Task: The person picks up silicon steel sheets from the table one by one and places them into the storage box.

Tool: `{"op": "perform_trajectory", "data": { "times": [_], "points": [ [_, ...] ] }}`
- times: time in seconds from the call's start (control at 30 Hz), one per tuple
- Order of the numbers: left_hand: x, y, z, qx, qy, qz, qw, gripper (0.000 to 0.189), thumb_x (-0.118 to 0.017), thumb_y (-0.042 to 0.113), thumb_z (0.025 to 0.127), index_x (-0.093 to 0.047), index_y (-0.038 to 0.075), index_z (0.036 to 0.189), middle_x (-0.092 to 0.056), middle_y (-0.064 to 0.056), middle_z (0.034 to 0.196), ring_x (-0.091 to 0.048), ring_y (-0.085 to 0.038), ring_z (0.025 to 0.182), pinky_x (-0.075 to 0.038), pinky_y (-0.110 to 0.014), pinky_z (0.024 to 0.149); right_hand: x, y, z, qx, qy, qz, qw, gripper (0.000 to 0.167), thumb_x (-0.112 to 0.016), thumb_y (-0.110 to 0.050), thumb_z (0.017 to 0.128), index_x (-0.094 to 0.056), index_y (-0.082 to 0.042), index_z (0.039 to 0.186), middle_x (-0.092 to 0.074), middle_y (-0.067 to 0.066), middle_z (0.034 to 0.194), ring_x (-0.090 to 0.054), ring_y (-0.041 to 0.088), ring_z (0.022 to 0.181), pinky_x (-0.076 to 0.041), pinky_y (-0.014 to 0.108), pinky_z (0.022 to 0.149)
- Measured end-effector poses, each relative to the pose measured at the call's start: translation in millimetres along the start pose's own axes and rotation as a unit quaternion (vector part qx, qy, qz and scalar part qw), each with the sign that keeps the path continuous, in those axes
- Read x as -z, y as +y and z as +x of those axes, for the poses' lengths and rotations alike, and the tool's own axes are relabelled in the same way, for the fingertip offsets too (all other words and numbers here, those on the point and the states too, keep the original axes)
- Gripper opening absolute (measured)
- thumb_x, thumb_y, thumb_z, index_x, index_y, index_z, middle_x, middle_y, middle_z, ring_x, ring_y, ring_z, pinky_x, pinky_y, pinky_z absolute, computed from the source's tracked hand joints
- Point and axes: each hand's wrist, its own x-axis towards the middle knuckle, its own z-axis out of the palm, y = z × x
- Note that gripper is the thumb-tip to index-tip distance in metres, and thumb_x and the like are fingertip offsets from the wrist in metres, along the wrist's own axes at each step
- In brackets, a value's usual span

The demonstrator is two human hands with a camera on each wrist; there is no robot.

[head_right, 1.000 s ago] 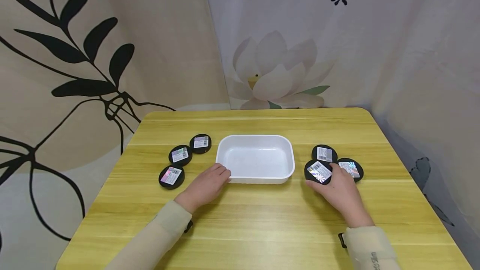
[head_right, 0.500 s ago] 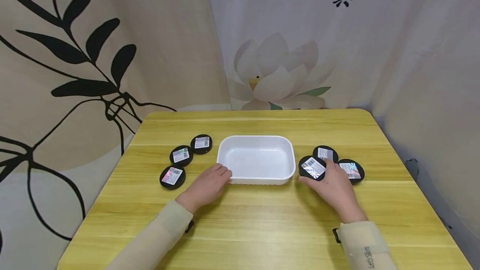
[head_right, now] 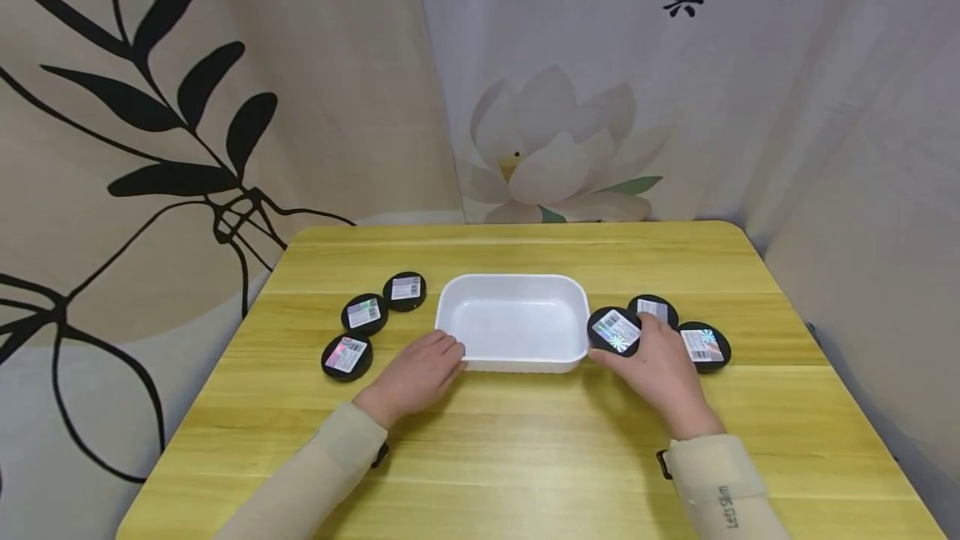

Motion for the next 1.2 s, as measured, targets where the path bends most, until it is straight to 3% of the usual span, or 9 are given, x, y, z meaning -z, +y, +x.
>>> {"op": "perform_trajectory", "data": {
  "times": [0.5,0.73,0.87,1.2],
  "points": [
    [1.7,-0.6,0.3,-0.002,0.002,0.000,1.0000,0.023,-0.041,0.032,0.109,-0.056,0.016,0.103,-0.059,0.004,0.096,-0.054,-0.015,0.095,-0.050,-0.030,0.091,-2,-18,9.4,0.012,-0.011,-0.005,0.9999,0.124,-0.071,-0.074,0.076,-0.028,0.015,0.150,-0.037,0.040,0.148,-0.037,0.055,0.135,-0.036,0.069,0.109],
    [1.9,-0.1,-0.4,-0.003,0.004,-0.001,1.0000,0.023,-0.041,0.032,0.109,-0.056,0.016,0.103,-0.059,0.004,0.096,-0.054,-0.014,0.094,-0.050,-0.030,0.090,0,-32,17.7,0.024,-0.015,0.005,0.9996,0.116,-0.071,-0.075,0.075,-0.035,0.010,0.147,-0.052,0.031,0.136,-0.053,0.043,0.118,-0.049,0.059,0.095],
    [2.9,0.2,-0.9,-0.003,0.009,-0.002,1.0000,0.022,-0.043,0.032,0.109,-0.056,0.016,0.102,-0.059,0.004,0.096,-0.054,-0.015,0.094,-0.050,-0.030,0.090,2,-41,23.7,0.035,-0.010,0.007,0.9993,0.112,-0.073,-0.072,0.075,-0.039,0.008,0.145,-0.057,0.027,0.130,-0.057,0.039,0.112,-0.050,0.052,0.087],
    [2.6,0.0,-0.2,-0.007,0.009,-0.008,0.9999,0.022,-0.042,0.031,0.109,-0.056,0.016,0.102,-0.060,0.004,0.097,-0.055,-0.015,0.095,-0.050,-0.030,0.091,1,-48,31.6,0.042,-0.021,0.008,0.9989,0.112,-0.074,-0.072,0.075,-0.037,0.007,0.147,-0.055,0.027,0.134,-0.054,0.039,0.116,-0.051,0.055,0.092]
  ]
}}
